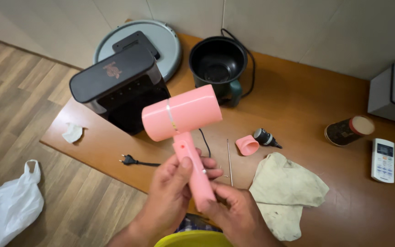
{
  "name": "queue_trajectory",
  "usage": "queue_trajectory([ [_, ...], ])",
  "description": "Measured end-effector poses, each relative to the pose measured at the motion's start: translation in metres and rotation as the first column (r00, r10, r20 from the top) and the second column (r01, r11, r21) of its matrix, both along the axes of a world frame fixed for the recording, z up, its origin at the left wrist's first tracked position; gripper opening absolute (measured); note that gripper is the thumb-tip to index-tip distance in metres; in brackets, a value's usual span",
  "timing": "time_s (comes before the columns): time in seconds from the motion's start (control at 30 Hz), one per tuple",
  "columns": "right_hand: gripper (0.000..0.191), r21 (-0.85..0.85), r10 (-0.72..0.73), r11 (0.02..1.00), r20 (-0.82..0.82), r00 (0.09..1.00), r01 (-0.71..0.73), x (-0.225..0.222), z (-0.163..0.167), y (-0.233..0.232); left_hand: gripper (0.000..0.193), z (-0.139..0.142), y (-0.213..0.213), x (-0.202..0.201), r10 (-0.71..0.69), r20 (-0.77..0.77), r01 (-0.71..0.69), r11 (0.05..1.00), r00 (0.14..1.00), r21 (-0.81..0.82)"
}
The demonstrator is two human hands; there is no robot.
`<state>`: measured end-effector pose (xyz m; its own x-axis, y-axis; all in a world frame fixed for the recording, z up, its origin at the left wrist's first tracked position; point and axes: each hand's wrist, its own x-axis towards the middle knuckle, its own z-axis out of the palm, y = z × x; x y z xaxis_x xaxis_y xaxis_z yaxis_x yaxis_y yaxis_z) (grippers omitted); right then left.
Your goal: The person disassembles a pink hair dryer on a wooden table, removing the rear cover and handle parts to expose the interior. They use a long thin rod to clean inside the barrel, wipe the housing with a cloth, reassemble the parts, wrap the cord around the unit, and hold it up testing the fan.
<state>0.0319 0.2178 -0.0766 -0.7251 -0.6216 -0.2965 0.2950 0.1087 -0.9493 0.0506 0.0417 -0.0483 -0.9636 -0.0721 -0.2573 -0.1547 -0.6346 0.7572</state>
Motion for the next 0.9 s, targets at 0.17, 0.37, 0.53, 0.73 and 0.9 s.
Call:
queue_trajectory([
  [0.17,0.025,-0.278,-0.235,0.941,-0.134,0.963,0.191,-0.009,-0.027,0.035,0.046,-0.013,-0.021,0.013,0.007,0.002,-0.007,0.987,1.0,0.161],
  [0.37,0.033,0.206,-0.496,0.812,-0.249,0.832,0.546,-0.027,-0.043,0.074,0.049,-0.01,-0.058,0.003,-0.149,-0.096,0.173,0.93,0.984,0.324],
  [0.53,0.027,0.327,-0.475,0.742,-0.361,0.803,0.586,-0.025,-0.062,0.048,0.047,0.008,-0.069,-0.027,-0.246,-0.138,0.272,0.934,0.959,0.231],
  [0.73,0.014,0.584,0.027,0.604,-0.694,0.719,0.542,-0.025,-0.095,0.001,0.036,-0.012,-0.075,-0.051,-0.165,-0.042,0.155,0.971,0.985,-0.184],
  [0.9,0.019,0.675,0.247,0.501,-0.711,0.659,0.541,-0.028,-0.121,-0.008,0.034,-0.025,-0.079,-0.039,-0.213,-0.037,0.2,0.957,0.976,-0.211],
])
